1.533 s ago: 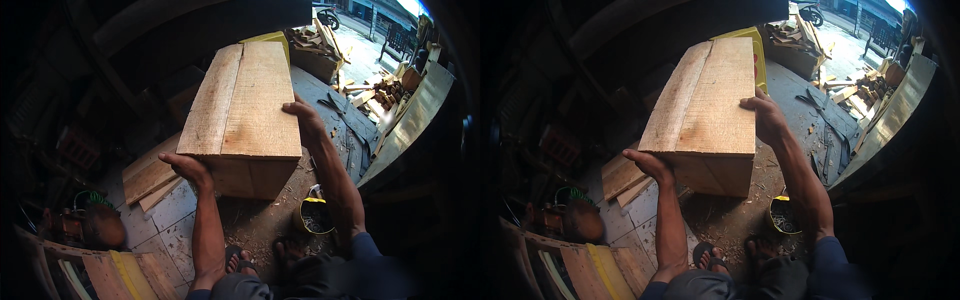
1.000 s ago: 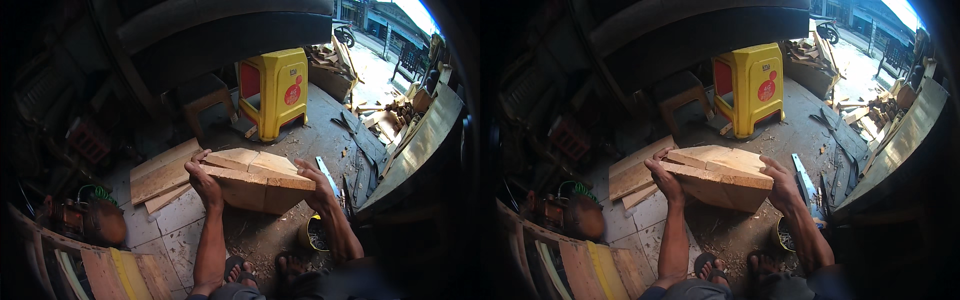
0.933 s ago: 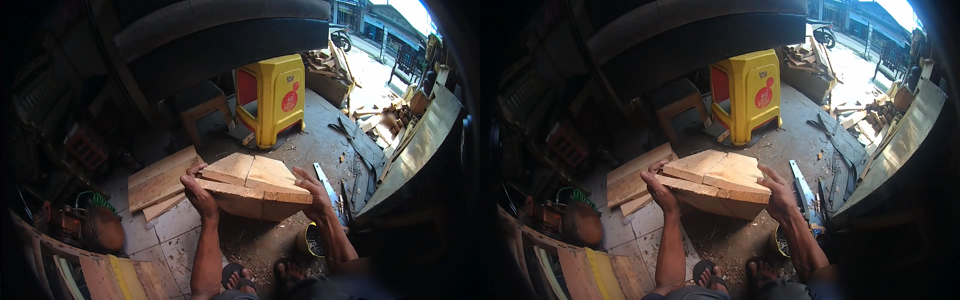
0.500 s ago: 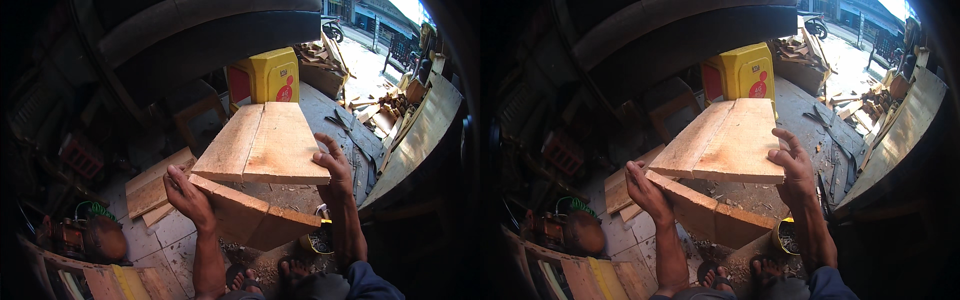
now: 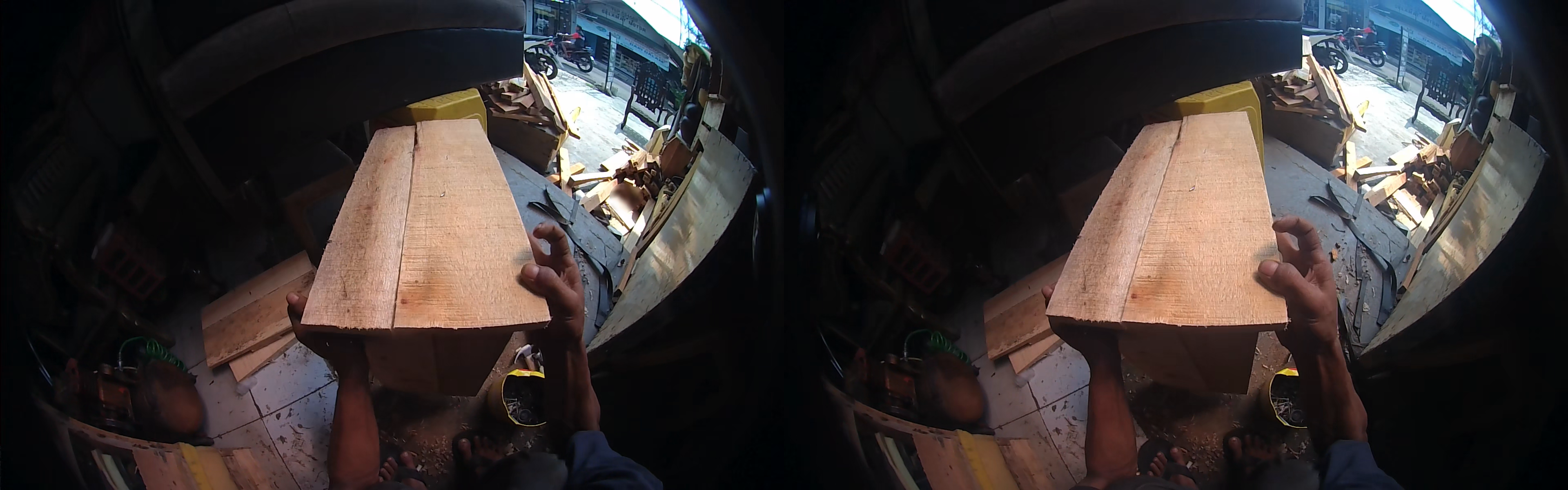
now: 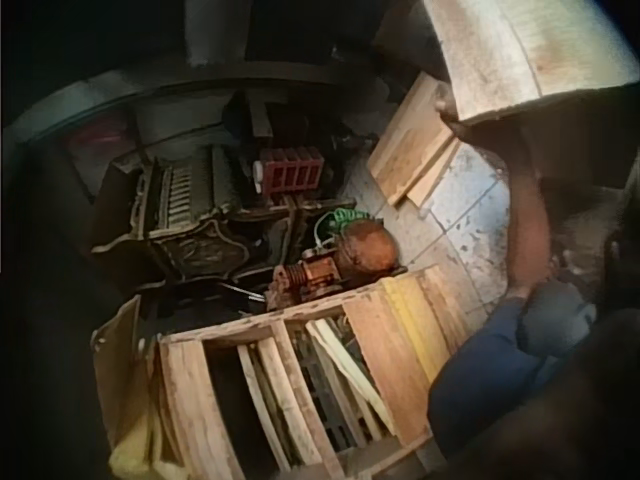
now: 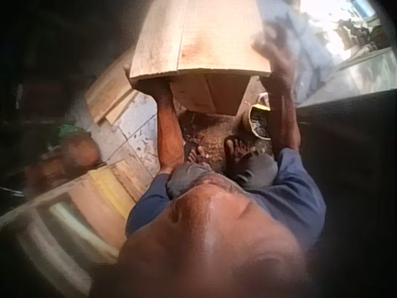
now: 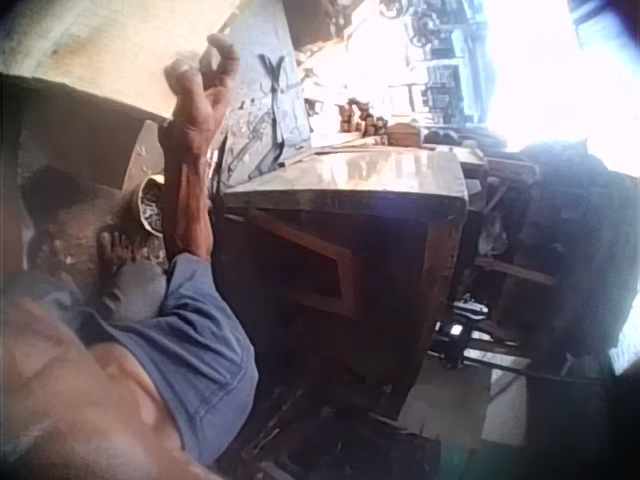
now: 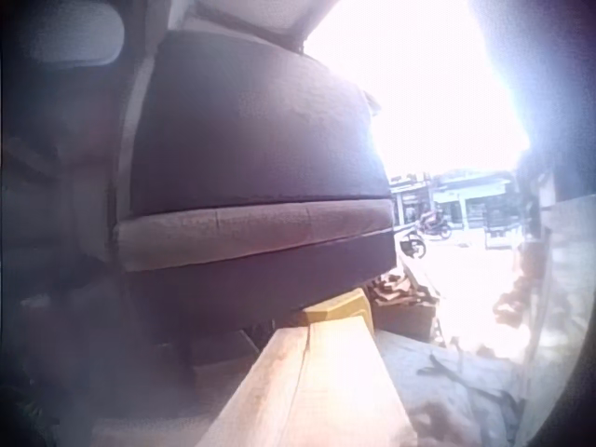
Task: The person measures wooden planks with a tape measure, then aligns two planks together. They retrieve a hammer and nails from a container and hammer nails into the aligned planks to join them.
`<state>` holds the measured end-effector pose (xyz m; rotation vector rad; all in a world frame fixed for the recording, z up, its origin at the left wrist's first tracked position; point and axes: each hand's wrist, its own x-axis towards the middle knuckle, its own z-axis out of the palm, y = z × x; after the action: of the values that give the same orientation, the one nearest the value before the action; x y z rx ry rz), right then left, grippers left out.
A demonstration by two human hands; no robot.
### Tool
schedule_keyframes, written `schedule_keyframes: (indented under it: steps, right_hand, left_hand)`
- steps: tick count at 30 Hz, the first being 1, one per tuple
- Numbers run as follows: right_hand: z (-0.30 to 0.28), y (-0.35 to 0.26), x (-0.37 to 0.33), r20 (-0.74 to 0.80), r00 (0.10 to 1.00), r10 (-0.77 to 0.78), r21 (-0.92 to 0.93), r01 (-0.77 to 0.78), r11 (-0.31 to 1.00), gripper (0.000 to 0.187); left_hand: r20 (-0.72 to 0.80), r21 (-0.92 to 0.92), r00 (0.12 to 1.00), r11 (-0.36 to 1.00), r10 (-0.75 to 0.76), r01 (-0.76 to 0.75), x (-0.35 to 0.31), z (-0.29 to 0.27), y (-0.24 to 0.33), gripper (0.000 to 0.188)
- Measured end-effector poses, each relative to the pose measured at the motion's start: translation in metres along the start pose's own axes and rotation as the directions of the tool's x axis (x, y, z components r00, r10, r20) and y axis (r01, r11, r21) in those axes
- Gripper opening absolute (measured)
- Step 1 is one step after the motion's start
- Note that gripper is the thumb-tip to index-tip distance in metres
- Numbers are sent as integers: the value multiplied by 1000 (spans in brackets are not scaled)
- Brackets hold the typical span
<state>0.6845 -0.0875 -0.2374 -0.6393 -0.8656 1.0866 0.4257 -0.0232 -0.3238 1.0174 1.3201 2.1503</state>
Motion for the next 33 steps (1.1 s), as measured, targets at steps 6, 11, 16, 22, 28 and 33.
schedule_keyframes:
  steps: [6, 11, 16, 22, 28, 33]
  right_hand:
    - [-16, -23, 19, 47, 999, -25, 84, 21, 996, 51]
    - [-61, -10, 36, 116, 992, -49, 22, 47, 999, 45]
    - [-77, -19, 55, 148, 984, -96, 70, 87, 994, 41]
    - [-100, -13, 77, 150, 988, -45, 19, 43, 999, 70]
    - [-102, -22, 78, 13, 999, 51, -88, -50, 995, 68]
    - [-89, -38, 85, 33, 999, 5, -62, -3, 998, 65]
  left_hand:
    - [-7, -2, 990, 990, 140, -140, -20, 27, -23, 52]
    - [262, -97, 935, 958, -237, 270, -13, 23, 6, 56]
    - [421, -31, 903, 994, -86, 109, -3, 1, -14, 37]
    - [415, -177, 908, 975, -52, 136, -22, -4, -13, 38]
    - [378, -149, 917, 969, -131, 200, -70, 22, 1, 38]
    - [413, -335, 909, 917, -61, 214, -100, 34, 7, 29]
